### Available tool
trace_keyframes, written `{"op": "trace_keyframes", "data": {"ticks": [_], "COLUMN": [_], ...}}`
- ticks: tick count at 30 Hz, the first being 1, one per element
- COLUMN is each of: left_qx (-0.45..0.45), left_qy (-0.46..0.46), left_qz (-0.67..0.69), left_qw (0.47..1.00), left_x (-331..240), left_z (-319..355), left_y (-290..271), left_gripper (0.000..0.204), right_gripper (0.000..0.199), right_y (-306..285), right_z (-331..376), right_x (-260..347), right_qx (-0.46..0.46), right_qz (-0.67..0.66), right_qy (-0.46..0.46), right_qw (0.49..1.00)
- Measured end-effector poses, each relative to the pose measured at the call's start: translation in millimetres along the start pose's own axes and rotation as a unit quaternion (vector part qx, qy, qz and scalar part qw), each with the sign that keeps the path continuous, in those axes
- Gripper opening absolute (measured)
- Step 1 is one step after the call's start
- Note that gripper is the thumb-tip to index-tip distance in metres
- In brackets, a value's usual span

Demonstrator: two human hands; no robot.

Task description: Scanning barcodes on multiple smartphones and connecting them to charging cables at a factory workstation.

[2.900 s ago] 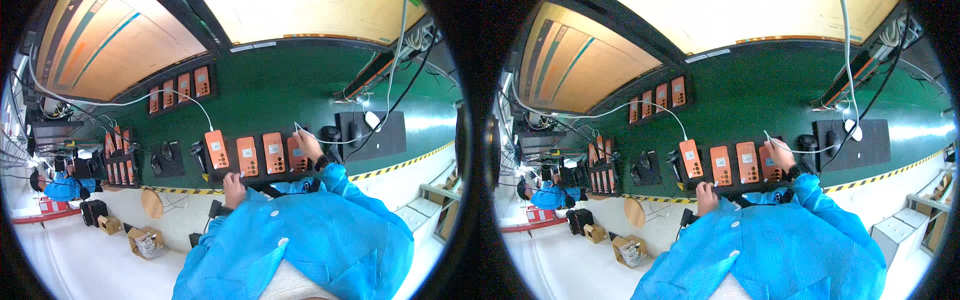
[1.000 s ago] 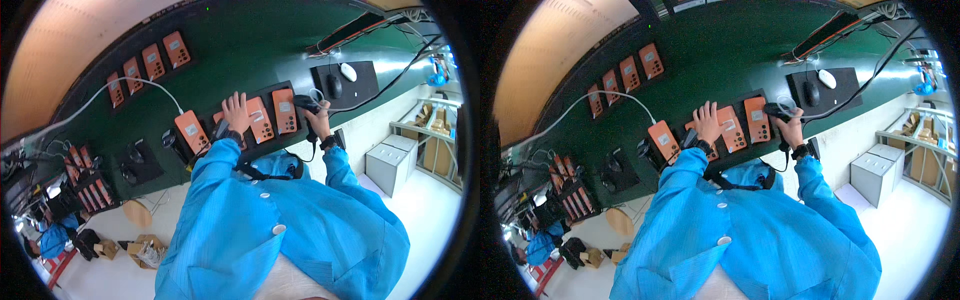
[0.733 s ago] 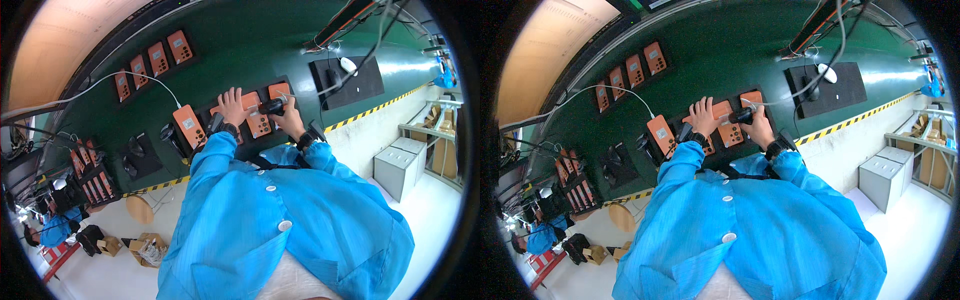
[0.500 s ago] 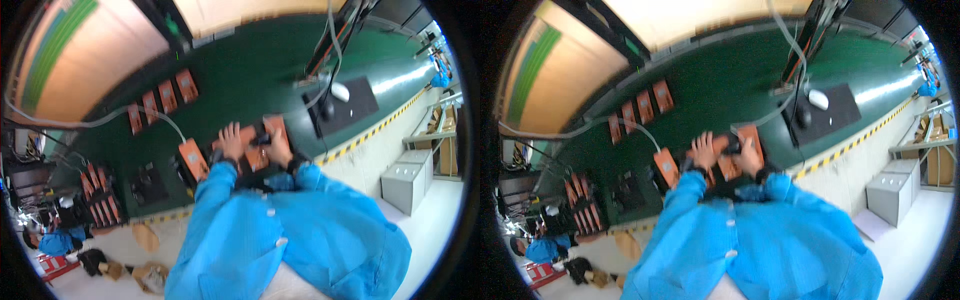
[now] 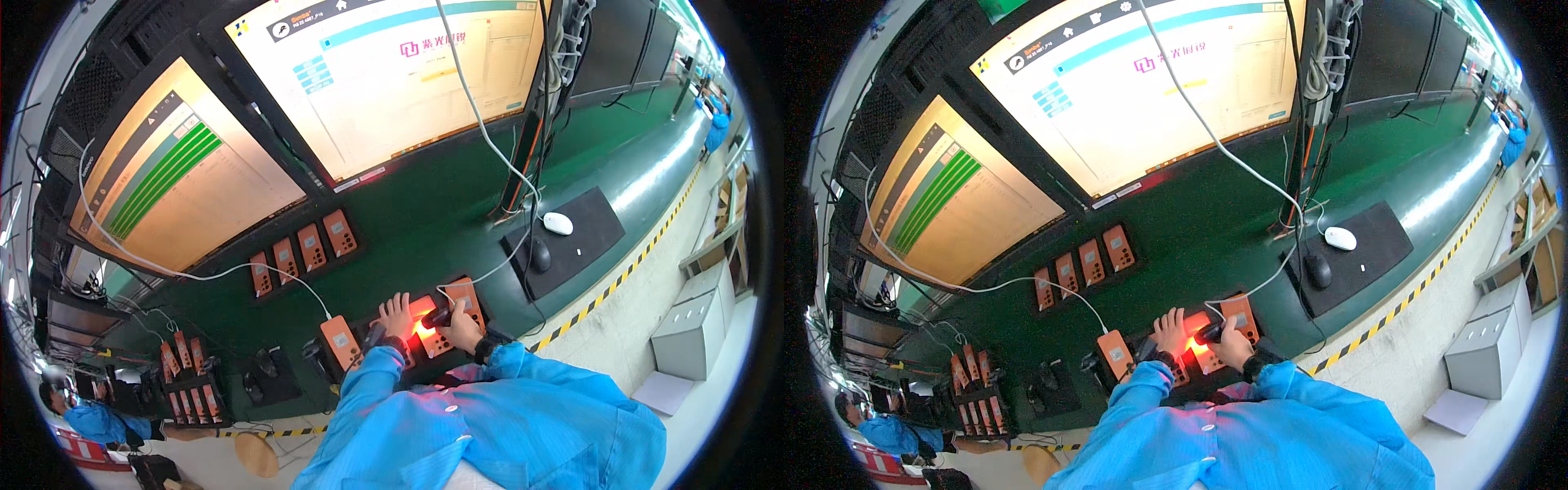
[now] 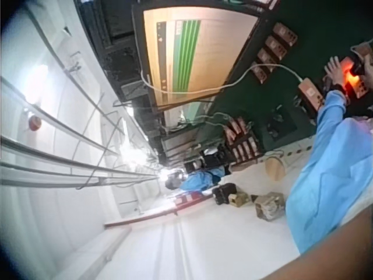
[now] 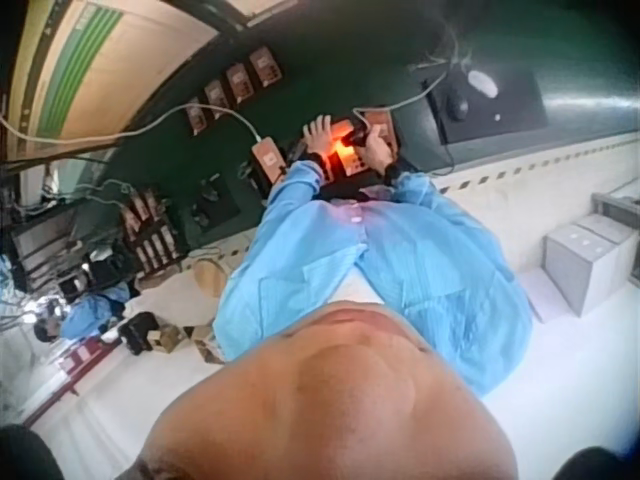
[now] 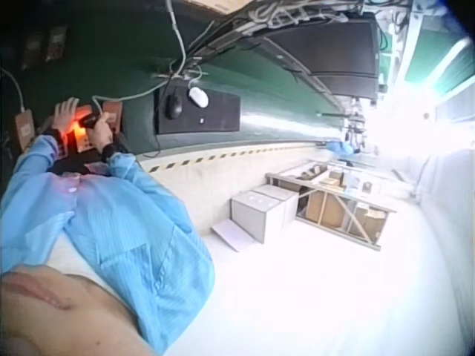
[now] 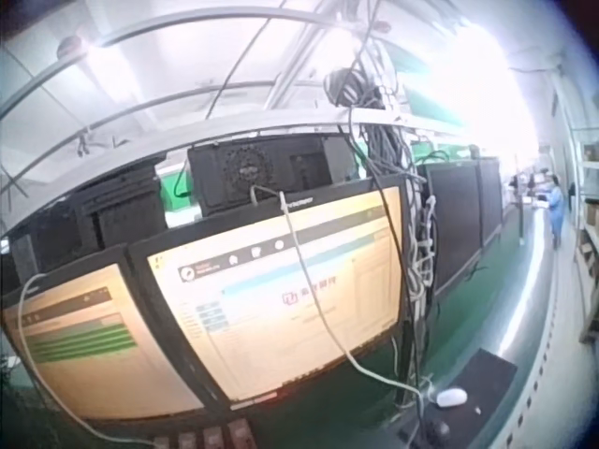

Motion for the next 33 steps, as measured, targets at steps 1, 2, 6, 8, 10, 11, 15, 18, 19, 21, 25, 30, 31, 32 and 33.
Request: {"op": "trace_keyframes", "data": {"ticks": [1, 2, 6, 8, 10, 11, 15, 18, 19, 21, 25, 30, 31, 32, 33], "left_qx": [-0.009, -0.016, -0.009, -0.001, 0.02, 0.012, -0.029, -0.019, -0.041, 0.0, 0.063, 0.029, 0.082, 0.136, 0.099], "left_qy": [-0.001, -0.002, 0.016, -0.011, -0.028, -0.031, -0.048, -0.097, -0.132, -0.239, -0.375, -0.478, -0.456, -0.434, -0.406], "left_qz": [-0.001, -0.002, -0.022, 0.032, 0.08, 0.088, 0.078, 0.255, 0.262, 0.397, 0.439, 0.478, 0.512, 0.545, 0.575], "left_qw": [1.0, 1.0, 1.0, 0.999, 0.996, 0.996, 0.995, 0.962, 0.955, 0.886, 0.814, 0.736, 0.723, 0.705, 0.704], "left_x": [0.4, 1.2, -7.9, 2.0, -3.2, -1.1, 1.2, -22.9, -29.9, -46.1, -40.8, -36.9, -38.0, -43.5, -41.3], "left_z": [-0.9, -3.0, -23.4, -16.7, -28.6, -28.4, -17.5, 7.7, 24.8, 42.7, 57.6, 52.3, 42.2, 32.7, 33.1], "left_y": [1.8, 5.2, -7.7, -9.6, -18.0, -17.9, -26.5, -53.7, -51.8, -38.3, 13.3, 29.8, 12.5, -1.2, 5.3], "left_gripper": [0.051, 0.051, 0.06, 0.077, 0.083, 0.085, 0.085, 0.065, 0.06, 0.056, 0.06, 0.029, 0.029, 0.028, 0.031], "right_gripper": [0.069, 0.073, 0.074, 0.068, 0.065, 0.063, 0.063, 0.058, 0.055, 0.052, 0.045, 0.052, 0.058, 0.071, 0.086], "right_y": [-0.8, -1.4, 2.3, 6.6, -2.7, 1.1, -32.4, -69.0, -80.1, -83.1, -63.5, -18.8, -5.2, 10.9, 25.7], "right_z": [-1.7, -3.8, -18.7, -10.6, -11.8, -12.5, -24.1, -46.0, -55.7, -78.8, -73.1, -28.3, -25.1, -21.2, -25.0], "right_x": [0.7, 0.2, -24.1, -15.5, -10.5, -18.9, -16.3, -56.8, -56.3, -93.6, -84.6, -45.1, -54.1, -68.2, -77.5], "right_qx": [0.004, 0.011, -0.066, -0.039, -0.034, -0.055, -0.151, -0.265, -0.275, -0.252, -0.458, -0.125, -0.088, -0.201, -0.186], "right_qz": [-0.006, -0.012, -0.027, -0.006, -0.003, -0.023, -0.011, 0.058, 0.052, -0.008, 0.246, -0.026, 0.006, 0.065, 0.168], "right_qy": [0.006, 0.014, -0.059, -0.046, -0.011, -0.029, 0.044, 0.027, 0.029, -0.032, -0.235, -0.072, -0.04, -0.174, -0.233], "right_qw": [1.0, 1.0, 0.996, 0.998, 0.999, 0.998, 0.988, 0.962, 0.96, 0.967, 0.821, 0.989, 0.995, 0.962, 0.94]}}
Point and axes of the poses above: each hand's wrist, its own z-axis away from the middle knuckle, its own y-axis out of the palm, x = y × z, the point moved 2 cm from there along -z, towards the middle knuckle, and after that the axes turned 5 degrees about -x, right-handed, at the moved point
